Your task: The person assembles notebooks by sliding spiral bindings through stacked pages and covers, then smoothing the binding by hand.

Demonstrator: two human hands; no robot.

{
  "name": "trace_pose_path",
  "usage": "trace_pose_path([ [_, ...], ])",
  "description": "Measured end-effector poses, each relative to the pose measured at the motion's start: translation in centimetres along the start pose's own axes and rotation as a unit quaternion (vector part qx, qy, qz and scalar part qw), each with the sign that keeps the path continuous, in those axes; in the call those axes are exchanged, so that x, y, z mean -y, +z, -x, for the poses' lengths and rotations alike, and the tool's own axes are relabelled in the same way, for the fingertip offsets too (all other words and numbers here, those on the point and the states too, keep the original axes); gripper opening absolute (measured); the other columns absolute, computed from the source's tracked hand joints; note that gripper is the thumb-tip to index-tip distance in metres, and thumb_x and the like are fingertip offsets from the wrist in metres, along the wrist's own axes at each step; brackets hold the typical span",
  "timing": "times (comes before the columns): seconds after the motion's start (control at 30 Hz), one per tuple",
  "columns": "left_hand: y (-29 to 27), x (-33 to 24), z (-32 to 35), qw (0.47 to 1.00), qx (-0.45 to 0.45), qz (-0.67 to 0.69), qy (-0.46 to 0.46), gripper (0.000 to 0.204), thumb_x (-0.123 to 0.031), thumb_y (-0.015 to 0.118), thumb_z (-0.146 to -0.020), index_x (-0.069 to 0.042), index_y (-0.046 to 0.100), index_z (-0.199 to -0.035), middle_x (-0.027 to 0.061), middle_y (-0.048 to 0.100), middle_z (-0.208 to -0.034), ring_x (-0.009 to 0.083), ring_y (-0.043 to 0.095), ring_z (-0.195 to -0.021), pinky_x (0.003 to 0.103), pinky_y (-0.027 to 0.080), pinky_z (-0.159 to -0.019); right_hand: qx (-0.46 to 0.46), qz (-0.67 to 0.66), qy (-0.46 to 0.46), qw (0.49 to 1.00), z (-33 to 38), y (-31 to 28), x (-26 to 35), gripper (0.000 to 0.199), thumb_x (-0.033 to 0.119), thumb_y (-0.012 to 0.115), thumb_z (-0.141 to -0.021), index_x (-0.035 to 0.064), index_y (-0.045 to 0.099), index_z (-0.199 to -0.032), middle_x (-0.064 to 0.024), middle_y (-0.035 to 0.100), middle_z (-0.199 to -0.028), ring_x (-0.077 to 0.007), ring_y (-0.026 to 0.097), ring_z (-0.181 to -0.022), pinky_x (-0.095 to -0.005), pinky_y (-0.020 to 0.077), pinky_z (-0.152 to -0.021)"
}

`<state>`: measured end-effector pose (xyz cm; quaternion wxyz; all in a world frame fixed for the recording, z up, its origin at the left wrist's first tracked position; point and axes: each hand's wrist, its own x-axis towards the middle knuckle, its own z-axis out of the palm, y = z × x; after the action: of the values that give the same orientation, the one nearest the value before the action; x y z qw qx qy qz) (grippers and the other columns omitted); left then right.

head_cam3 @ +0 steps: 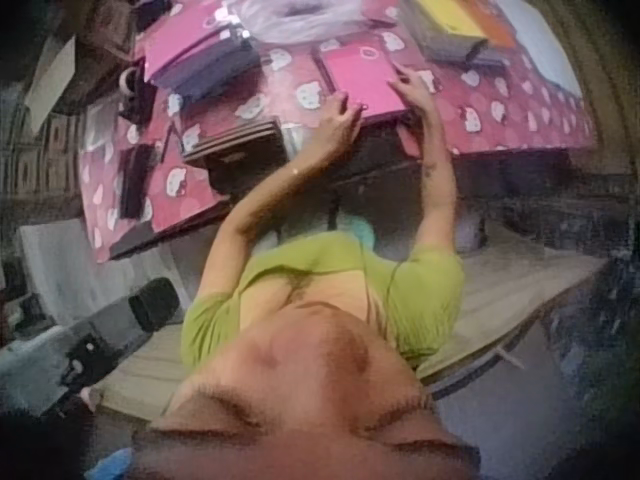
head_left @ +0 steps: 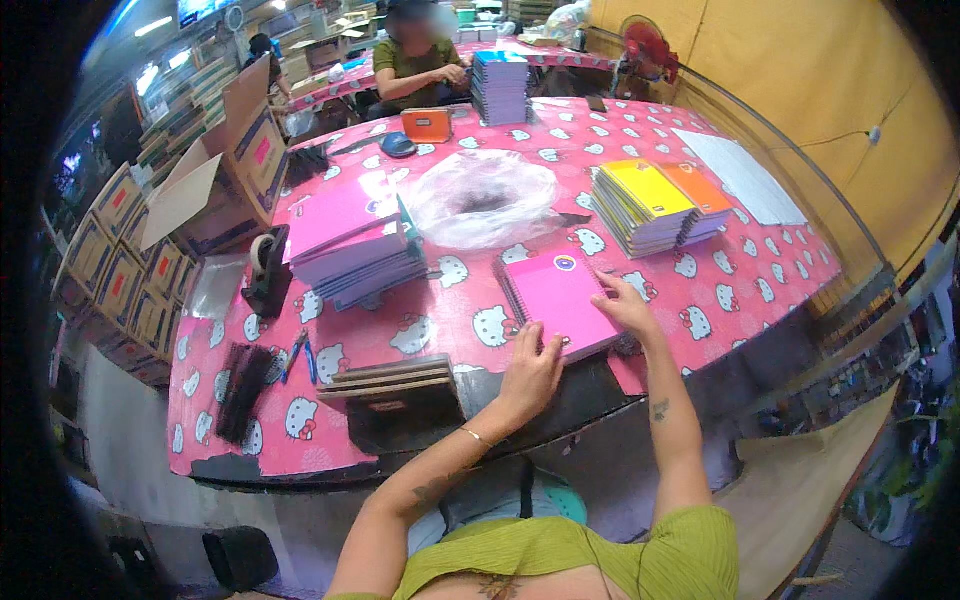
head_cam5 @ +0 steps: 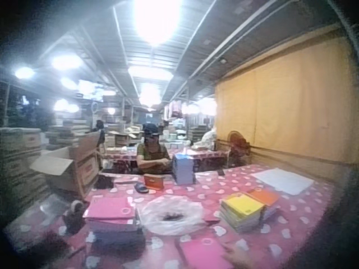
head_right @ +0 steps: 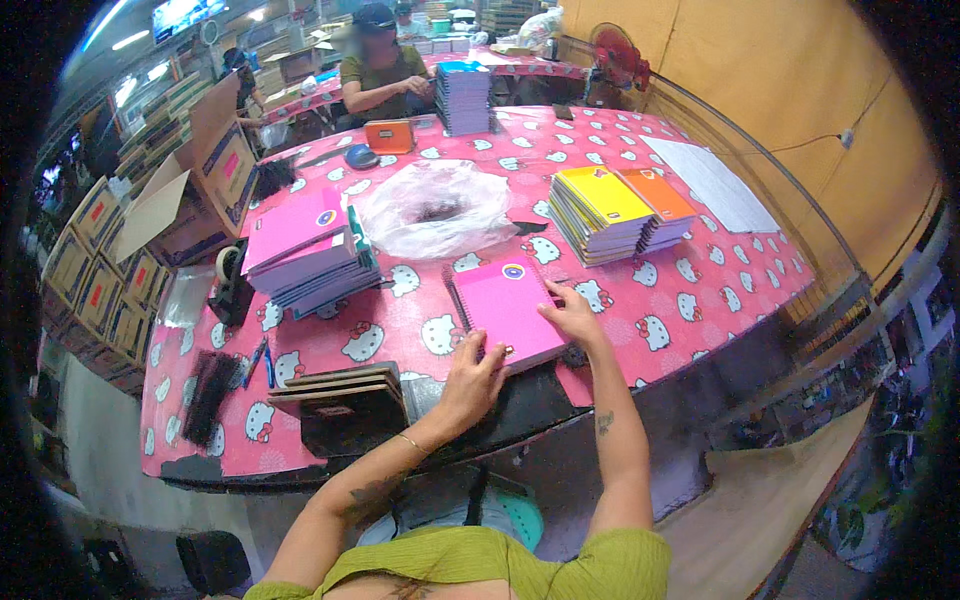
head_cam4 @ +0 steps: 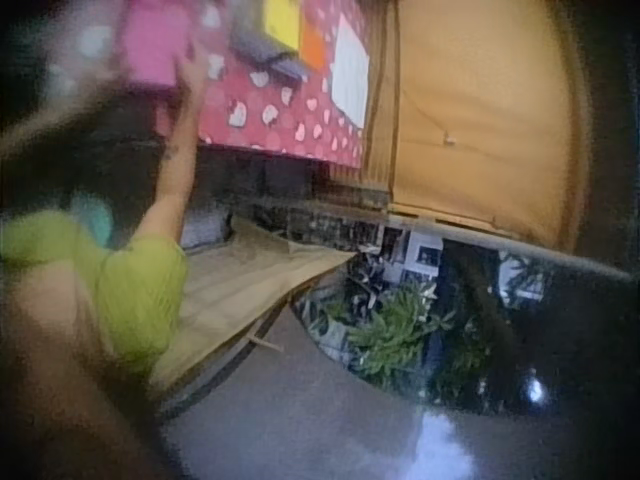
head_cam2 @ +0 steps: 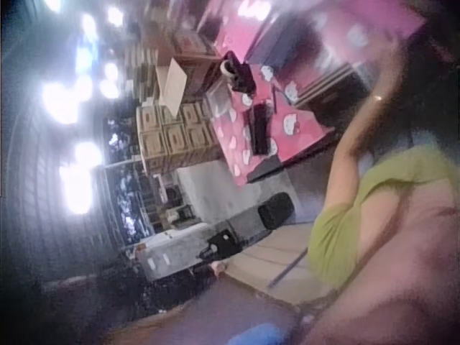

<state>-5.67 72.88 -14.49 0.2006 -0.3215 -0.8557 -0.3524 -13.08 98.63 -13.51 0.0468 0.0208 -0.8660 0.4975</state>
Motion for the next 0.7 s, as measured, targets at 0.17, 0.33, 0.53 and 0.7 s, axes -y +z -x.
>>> trace_pose_path([
  [0.17, -6.0, -1.6, -0.9, 0.999, 0.001, 0.049, 0.015, 0.054, -0.018, 0.076, -0.083, -0.004, 0.057, -0.132, 0.0312, 0.046, -0.138, 0.0466, 0.054, -0.122, 0.049, 0.048, -0.101, -0.080, 0.084, -0.033, 0.993, 0.8, -0.5, -0.3, 0.068, 0.023, 0.075, -0.088, 0.0026, 0.047, -0.146, -0.0167, 0.064, -0.123, -0.0251, 0.061, -0.114, -0.0354, 0.0498, -0.096],
  [0.33, -24.5, 9.3, -8.5, 0.979, -0.091, -0.181, -0.016, 0.025, -0.012, 0.069, -0.083, -0.004, 0.071, -0.106, 0.0170, 0.070, -0.108, 0.0346, 0.068, -0.096, 0.041, 0.054, -0.084, -0.301, 0.037, -0.129, 0.944, 3.8, 0.4, 8.1, 0.020, 0.018, 0.069, -0.093, 0.0003, 0.065, -0.100, -0.0156, 0.065, -0.115, -0.0287, 0.061, -0.109, -0.0401, 0.0445, -0.100],
  [0.53, -27.9, 21.3, -6.4, 0.921, -0.012, -0.388, 0.033, 0.023, -0.010, 0.059, -0.085, -0.006, 0.062, -0.108, 0.0133, 0.067, -0.095, 0.0316, 0.067, -0.092, 0.043, 0.053, -0.081, -0.165, -0.091, -0.213, 0.959, 3.8, 9.4, 14.4, 0.013, 0.012, 0.069, -0.092, -0.0001, 0.064, -0.089, -0.0139, 0.068, -0.109, -0.0276, 0.063, -0.106, -0.0403, 0.0456, -0.098],
  [0.7, -29.5, 12.2, -7.5, 0.872, -0.211, -0.436, 0.070, 0.027, -0.006, 0.063, -0.081, -0.006, 0.061, -0.108, 0.0104, 0.064, -0.092, 0.0294, 0.064, -0.090, 0.042, 0.049, -0.081, -0.107, -0.125, -0.257, 0.952, 3.7, 14.2, 17.6, 0.041, 0.015, 0.071, -0.092, 0.0027, 0.056, -0.128, -0.0151, 0.057, -0.132, -0.0285, 0.056, -0.121, -0.0387, 0.0433, -0.103],
])
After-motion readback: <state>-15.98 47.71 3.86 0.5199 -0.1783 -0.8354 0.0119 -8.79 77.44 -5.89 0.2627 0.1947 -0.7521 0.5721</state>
